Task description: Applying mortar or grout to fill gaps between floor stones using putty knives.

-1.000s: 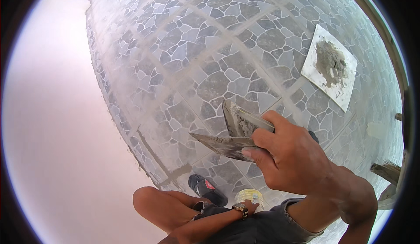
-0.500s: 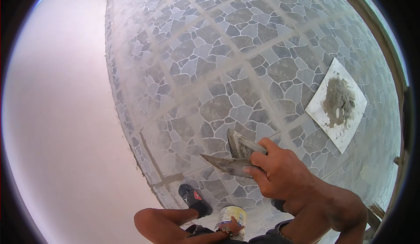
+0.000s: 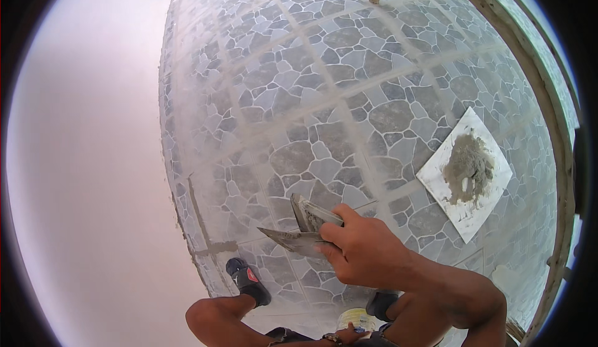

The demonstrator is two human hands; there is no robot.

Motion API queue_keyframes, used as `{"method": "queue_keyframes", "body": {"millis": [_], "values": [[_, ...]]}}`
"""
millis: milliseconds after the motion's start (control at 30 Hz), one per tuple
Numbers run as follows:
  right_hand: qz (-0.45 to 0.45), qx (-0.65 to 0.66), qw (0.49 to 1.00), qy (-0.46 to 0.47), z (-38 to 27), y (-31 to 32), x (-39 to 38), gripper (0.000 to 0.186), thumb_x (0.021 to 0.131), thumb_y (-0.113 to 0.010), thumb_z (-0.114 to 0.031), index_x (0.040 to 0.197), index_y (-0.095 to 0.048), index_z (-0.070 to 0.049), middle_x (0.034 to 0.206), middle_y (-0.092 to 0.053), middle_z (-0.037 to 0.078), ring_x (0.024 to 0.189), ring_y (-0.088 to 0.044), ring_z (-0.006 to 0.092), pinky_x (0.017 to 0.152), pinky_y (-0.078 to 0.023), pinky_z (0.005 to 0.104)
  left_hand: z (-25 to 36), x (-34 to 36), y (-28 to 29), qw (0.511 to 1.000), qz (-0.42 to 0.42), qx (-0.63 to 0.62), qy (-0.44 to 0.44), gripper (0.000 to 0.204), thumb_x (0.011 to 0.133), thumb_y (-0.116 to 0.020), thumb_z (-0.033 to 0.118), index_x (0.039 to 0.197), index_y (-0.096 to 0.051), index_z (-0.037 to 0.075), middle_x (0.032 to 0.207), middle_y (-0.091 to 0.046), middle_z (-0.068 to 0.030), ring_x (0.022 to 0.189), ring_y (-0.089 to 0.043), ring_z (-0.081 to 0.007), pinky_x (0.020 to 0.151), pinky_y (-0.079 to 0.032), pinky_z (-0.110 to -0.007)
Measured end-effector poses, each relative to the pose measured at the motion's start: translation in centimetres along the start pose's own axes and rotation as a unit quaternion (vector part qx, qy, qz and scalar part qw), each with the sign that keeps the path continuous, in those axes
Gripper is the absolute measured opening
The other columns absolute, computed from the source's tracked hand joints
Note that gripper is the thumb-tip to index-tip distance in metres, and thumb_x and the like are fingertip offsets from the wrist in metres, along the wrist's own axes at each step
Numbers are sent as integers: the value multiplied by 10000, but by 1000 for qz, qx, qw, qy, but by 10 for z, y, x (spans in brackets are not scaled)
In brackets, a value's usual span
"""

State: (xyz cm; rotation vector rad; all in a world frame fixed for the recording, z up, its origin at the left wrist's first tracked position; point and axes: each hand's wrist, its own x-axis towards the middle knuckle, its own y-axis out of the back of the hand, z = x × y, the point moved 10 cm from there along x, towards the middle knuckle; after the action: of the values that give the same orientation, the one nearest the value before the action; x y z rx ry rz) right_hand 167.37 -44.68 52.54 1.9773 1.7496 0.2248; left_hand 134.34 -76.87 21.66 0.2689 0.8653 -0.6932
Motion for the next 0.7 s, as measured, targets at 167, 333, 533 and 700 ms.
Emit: {"method": "queue_keyframes", "body": {"millis": [167,333,533,700], "values": [[-7,-3,999,35,-4,-15,-43,190,892,-620,-195,921,-625,-7,943,-531,225,697,-625,390,627,-499,475,16,-5,-19,1000,15,3,18,532,775,-661,262,1241,-512,52,869,-614,-177,718,-591,-311,595,-452,-494],[-26,-1,998,60,-36,-29,-111,174,872,-646,-181,944,-638,-23,983,-551,240,730,-632,395,671,-501,470,19,-61,-65,999,13,45,27,584,784,-670,282,1298,-471,89,925,-622,-192,779,-604,-329,653,-465,-487],[-13,1,993,121,-86,-39,-222,179,884,-643,-187,916,-641,-10,956,-559,227,728,-621,411,678,-489,479,62,-129,-156,995,-18,101,19,652,795,-682,306,1368,-422,134,993,-631,-210,852,-620,-351,722,-481,-479],[3,-39,992,119,-106,-23,-317,217,881,-620,-205,898,-655,9,944,-572,241,811,-631,423,727,-491,503,136,-110,-234,986,-55,158,-18,711,803,-691,326,1425,-381,172,1050,-639,-225,912,-634,-368,779,-495,-472]]}}
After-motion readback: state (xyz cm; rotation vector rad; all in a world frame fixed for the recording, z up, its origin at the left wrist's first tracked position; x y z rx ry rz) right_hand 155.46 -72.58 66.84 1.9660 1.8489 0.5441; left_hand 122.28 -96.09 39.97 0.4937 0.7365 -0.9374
